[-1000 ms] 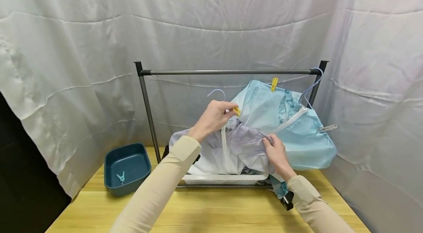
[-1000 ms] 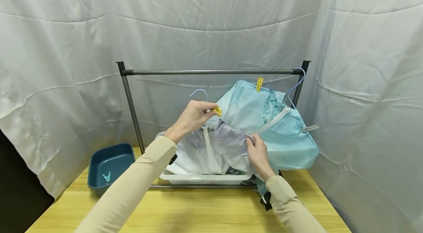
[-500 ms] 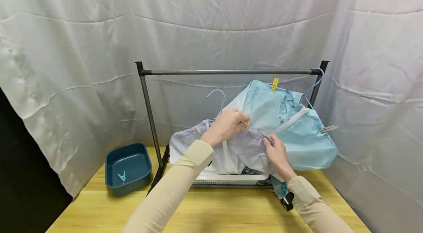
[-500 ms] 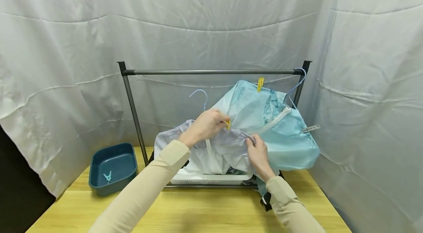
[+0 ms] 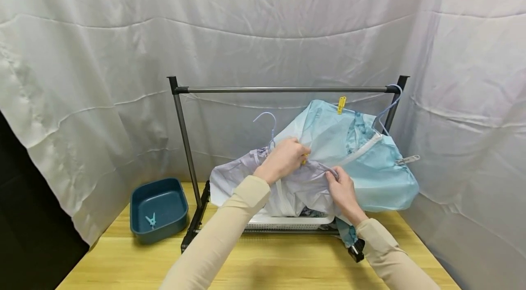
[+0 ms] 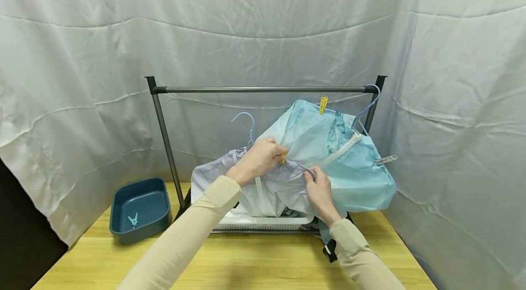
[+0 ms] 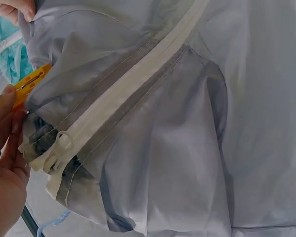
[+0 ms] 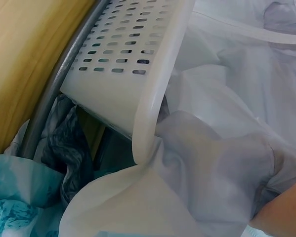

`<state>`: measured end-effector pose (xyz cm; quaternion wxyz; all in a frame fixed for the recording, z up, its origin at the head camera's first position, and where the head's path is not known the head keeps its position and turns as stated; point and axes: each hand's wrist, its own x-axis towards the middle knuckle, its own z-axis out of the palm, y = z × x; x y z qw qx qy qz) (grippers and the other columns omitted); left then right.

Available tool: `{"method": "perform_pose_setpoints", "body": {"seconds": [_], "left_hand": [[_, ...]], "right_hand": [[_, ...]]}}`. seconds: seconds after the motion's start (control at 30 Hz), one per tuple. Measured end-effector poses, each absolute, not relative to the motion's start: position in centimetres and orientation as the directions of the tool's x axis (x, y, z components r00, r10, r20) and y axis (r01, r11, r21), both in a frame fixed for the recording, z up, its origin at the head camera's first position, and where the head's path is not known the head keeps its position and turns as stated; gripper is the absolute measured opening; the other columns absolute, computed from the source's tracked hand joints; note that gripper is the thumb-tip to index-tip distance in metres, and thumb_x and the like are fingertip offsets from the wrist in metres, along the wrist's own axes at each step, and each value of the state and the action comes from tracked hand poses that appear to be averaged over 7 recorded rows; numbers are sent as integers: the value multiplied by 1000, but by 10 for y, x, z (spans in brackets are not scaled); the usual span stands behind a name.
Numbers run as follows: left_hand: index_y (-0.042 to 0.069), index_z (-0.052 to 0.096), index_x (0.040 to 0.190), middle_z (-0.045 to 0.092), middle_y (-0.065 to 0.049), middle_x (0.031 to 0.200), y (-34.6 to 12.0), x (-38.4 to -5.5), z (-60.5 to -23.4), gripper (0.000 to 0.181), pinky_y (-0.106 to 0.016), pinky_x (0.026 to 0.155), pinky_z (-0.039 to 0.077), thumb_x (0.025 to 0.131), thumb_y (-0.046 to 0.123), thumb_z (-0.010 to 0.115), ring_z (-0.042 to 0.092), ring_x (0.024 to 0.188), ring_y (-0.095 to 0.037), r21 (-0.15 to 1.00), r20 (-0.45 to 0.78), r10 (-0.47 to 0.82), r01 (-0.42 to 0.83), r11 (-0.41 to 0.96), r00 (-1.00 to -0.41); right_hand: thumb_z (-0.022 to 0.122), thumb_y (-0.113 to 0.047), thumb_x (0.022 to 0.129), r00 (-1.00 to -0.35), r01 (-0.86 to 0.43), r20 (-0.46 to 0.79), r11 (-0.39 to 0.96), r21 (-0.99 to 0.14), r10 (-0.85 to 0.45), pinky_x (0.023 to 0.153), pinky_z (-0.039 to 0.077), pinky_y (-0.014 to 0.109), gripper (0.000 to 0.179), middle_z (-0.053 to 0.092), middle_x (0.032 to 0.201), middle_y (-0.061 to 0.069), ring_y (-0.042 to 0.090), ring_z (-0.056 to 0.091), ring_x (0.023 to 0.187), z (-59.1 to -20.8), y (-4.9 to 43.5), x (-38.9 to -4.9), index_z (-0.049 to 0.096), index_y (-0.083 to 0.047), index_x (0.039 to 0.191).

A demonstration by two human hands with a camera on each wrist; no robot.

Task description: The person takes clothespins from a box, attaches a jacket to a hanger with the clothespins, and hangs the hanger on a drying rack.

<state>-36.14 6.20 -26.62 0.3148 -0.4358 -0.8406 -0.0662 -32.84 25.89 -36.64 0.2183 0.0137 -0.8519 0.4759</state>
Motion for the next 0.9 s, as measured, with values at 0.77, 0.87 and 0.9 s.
{"method": "perform_pose_setpoints", "body": {"seconds": [0.77, 0.87, 0.9], "left_hand": [[25, 61, 132, 68, 8, 122, 66, -358, -273, 34, -35, 94, 42, 98, 20, 58, 56, 112, -16, -330, 533, 706, 654, 681, -466], [24, 64, 128, 68, 8, 120, 60, -356, -272, 33, -35, 95, 43, 97, 15, 57, 57, 111, -16, -318, 565, 696, 661, 679, -443], [23, 65, 126, 68, 8, 119, 58, -355, -271, 32, -35, 94, 44, 97, 14, 57, 58, 111, -16, -313, 574, 692, 664, 679, -437]], "right_hand": [[38, -30, 107, -913, -195, 353, 544, -816, 202, 75, 38, 37, 29, 56, 107, 16, 27, 51, 92, -366, 259, -329, 53, -5, 110], [38, -30, 107, -913, -192, 351, 539, -820, 209, 79, 39, 39, 29, 57, 113, 18, 29, 53, 99, -366, 262, -330, 53, -5, 111], [38, -30, 107, -913, -194, 351, 536, -822, 209, 79, 39, 39, 29, 57, 114, 18, 30, 53, 100, -366, 263, -330, 53, -5, 112]]}}
